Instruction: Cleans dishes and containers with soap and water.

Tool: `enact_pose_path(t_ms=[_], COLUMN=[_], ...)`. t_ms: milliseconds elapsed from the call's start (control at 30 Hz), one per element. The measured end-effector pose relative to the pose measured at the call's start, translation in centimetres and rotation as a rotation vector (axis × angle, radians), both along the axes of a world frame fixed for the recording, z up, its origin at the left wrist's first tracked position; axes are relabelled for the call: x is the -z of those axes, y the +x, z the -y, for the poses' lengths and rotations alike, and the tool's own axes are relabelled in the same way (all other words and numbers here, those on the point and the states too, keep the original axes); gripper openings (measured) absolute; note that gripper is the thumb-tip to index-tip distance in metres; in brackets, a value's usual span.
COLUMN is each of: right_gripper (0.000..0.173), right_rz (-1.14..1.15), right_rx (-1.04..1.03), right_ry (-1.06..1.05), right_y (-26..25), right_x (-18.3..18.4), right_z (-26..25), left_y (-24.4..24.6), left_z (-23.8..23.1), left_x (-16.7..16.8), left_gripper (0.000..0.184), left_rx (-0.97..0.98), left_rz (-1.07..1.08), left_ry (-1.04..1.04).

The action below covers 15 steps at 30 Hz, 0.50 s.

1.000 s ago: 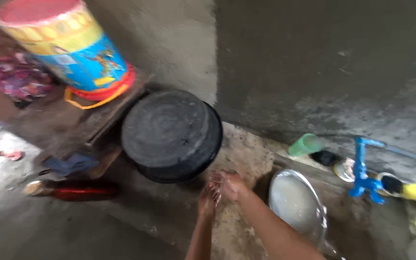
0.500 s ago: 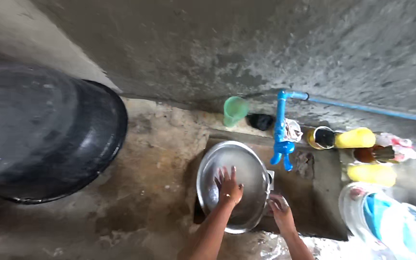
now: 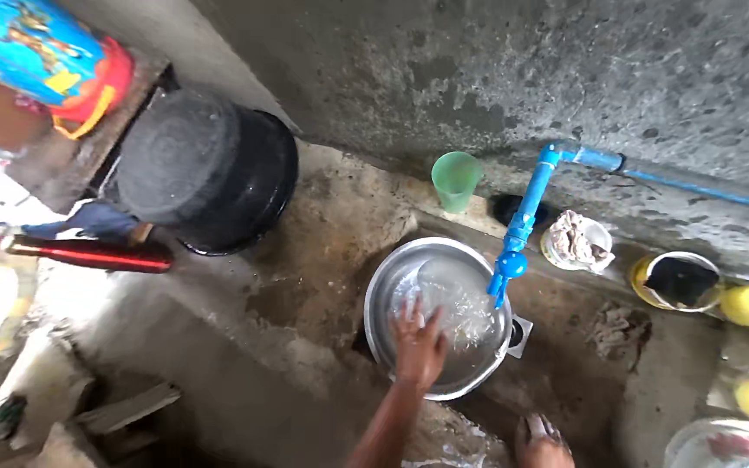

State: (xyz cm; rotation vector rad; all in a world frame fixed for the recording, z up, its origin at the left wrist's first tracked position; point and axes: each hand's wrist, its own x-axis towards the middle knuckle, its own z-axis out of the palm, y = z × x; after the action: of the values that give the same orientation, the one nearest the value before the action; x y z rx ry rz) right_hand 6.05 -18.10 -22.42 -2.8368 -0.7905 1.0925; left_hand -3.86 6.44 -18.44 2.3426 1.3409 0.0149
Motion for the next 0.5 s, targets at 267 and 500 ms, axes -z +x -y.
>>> enact_pose_path(t_ms=[267, 500], right_gripper=[0.046, 0.043], right_rz=[-0.117, -0.063], right_rx=[-0.010, 0.011], right_ry=[-0.160, -0.206], right_y=[0.5, 0.3], right_x=[-0.2, 0.1], right_z=[-0.2, -0.9], left_y=[-7.9, -5.4], left_z=[-5.7, -4.4], left_x=[0.2, -1.3], left_gripper=[0.058, 0.035], left_rx=[-0.744, -0.594], left_rz=[0.243, 0.456], left_ry=[-0.303, -0.378])
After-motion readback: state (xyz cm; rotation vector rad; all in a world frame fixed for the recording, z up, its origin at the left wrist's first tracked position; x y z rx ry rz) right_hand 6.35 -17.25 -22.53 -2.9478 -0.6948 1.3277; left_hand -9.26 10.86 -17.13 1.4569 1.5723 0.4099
